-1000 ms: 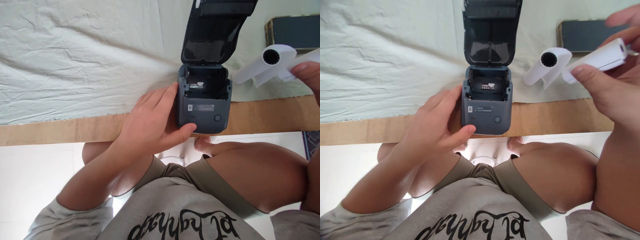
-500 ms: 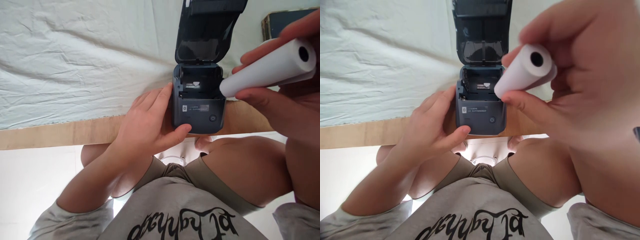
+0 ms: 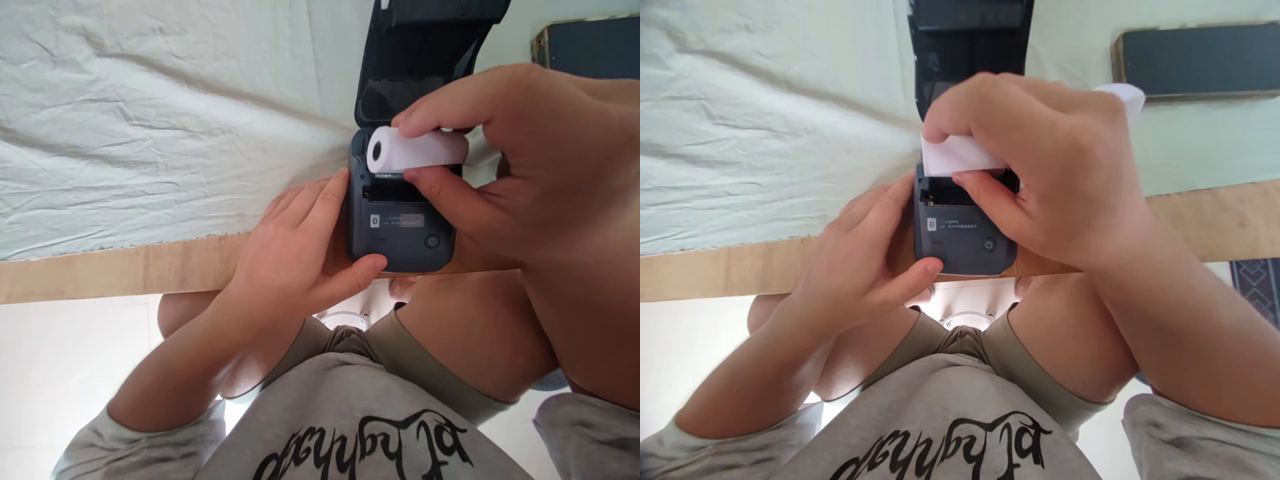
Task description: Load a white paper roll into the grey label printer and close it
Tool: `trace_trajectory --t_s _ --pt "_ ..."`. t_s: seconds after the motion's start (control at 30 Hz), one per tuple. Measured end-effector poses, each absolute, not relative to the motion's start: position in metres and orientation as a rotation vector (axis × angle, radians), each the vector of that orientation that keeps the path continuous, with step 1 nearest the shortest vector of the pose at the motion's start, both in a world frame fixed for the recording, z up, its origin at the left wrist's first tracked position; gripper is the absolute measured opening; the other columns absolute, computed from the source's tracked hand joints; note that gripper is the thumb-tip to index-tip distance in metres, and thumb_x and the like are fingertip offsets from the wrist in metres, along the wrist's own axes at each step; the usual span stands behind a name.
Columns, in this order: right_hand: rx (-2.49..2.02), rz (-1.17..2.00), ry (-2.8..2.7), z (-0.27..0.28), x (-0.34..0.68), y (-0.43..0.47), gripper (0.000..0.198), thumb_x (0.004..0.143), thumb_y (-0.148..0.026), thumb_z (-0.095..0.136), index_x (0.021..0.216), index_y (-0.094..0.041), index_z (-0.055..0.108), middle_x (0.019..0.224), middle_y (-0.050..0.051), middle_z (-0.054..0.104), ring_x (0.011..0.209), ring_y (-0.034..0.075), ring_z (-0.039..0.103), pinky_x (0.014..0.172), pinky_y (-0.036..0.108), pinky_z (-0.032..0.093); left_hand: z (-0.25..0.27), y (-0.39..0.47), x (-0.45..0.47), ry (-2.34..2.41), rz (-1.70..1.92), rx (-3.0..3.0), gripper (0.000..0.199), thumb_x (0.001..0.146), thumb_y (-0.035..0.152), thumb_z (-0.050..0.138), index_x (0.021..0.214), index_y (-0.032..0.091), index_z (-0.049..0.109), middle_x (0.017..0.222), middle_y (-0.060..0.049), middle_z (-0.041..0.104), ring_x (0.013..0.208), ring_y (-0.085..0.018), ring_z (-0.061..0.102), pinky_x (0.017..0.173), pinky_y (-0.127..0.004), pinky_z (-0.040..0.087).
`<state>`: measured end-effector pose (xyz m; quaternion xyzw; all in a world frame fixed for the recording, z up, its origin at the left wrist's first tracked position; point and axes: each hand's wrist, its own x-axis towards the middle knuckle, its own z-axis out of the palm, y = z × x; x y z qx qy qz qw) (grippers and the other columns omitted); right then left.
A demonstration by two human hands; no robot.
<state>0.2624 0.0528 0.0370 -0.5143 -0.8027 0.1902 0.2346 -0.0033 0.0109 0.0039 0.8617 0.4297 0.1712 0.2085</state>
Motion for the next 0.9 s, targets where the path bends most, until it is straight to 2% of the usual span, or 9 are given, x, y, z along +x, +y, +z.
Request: trace_trajectory --t_s 0.07,0.13,0.23,0.33,0.4,0.5,0.63,0.77,0.9 --pt "-1.396 0.401 -2.234 0.038 0.263 0.056 0.028 0.1 -0.03 0.067 0.126 -0.029 0.077 0.119 -0.002 0.081 0.105 0.014 0.072 0.093 0.038 0.049 0.004 0.011 -0.003 1.193 0.479 2.401 0.087 0.119 0.07 0.051 0.177 0.005 0.047 0.174 -0.023 0.067 0.159 -0.04 0.067 0.135 -0.052 0.055" --pt "-1.412 0.277 -2.251 0.037 0.266 0.058 0.022 0.101 -0.032 0.069 0.122 -0.026 0.074 0.113 -0.002 0.081 0.095 0.012 0.07 0.086 0.036 0.044 0.005 0.011 -0.003 1.199 0.46 2.394 0.087 0.119 0.069 0.051 0.178 0.006 0.047 0.174 -0.023 0.067 0.159 -0.041 0.067 0.134 -0.055 0.056" --pt "-1.395 0.228 -2.27 0.035 0.27 0.057 0.013 0.109 -0.033 0.066 0.114 -0.024 0.073 0.104 -0.004 0.081 0.091 0.009 0.07 0.082 0.033 0.042 0.008 0.011 -0.002 1.213 0.424 2.379 0.084 0.118 0.067 0.051 0.179 0.009 0.047 0.175 -0.022 0.067 0.159 -0.042 0.066 0.134 -0.059 0.056" --pt "-1.342 0.164 -2.314 0.033 0.271 0.053 0.019 0.114 -0.031 0.059 0.107 -0.024 0.076 0.095 -0.006 0.079 0.083 0.007 0.067 0.075 0.031 0.038 0.007 0.01 -0.002 1.215 0.414 2.378 0.083 0.119 0.066 0.049 0.179 0.009 0.046 0.176 -0.022 0.065 0.161 -0.042 0.065 0.135 -0.059 0.054" --pt "-1.273 0.081 -2.342 0.033 0.271 0.051 0.021 0.115 -0.031 0.06 0.106 -0.024 0.078 0.097 -0.005 0.081 0.088 0.009 0.07 0.075 0.033 0.039 0.005 0.01 -0.002 1.209 0.42 2.38 0.084 0.119 0.068 0.047 0.179 0.008 0.046 0.177 -0.022 0.065 0.162 -0.042 0.064 0.136 -0.058 0.054" --pt "-1.107 -0.007 -2.333 0.032 0.273 0.048 0.02 0.114 -0.03 0.063 0.102 -0.024 0.077 0.1 -0.004 0.082 0.1 0.013 0.078 0.082 0.035 0.05 0.002 0.008 -0.001 1.207 0.463 2.365 0.084 0.119 0.069 0.049 0.18 0.011 0.045 0.178 -0.021 0.064 0.161 -0.042 0.065 0.135 -0.057 0.055" --pt "-0.853 0.029 -2.348 0.029 0.279 0.041 0.009 0.106 -0.015 0.07 0.105 -0.024 0.07 0.104 -0.005 0.083 0.108 0.014 0.08 0.091 0.035 0.061 0.001 0.006 -0.001 1.132 0.594 2.348 0.076 0.12 0.059 0.054 0.183 0.017 0.041 0.18 -0.021 0.061 0.161 -0.038 0.066 0.133 -0.055 0.057" --pt "-0.814 0.03 -2.382 0.02 0.281 0.033 0.02 0.102 -0.013 0.077 0.114 -0.026 0.068 0.117 -0.004 0.084 0.123 0.019 0.082 0.1 0.041 0.065 0.002 0.005 0.0 1.062 0.642 2.376 0.052 0.122 0.043 0.051 0.171 0.026 0.062 0.173 -0.02 0.062 0.16 -0.037 0.066 0.129 -0.056 0.06" --pt "-0.863 0.055 -2.343 0.018 0.284 0.025 0.002 0.111 -0.025 0.07 0.113 -0.026 0.07 0.12 -0.004 0.083 0.138 0.022 0.079 0.111 0.045 0.063 0.006 0.004 0.003 1.107 0.618 2.373 0.047 0.122 0.043 0.05 0.16 0.03 0.074 0.169 -0.017 0.064 0.149 -0.038 0.072 0.12 -0.056 0.067"
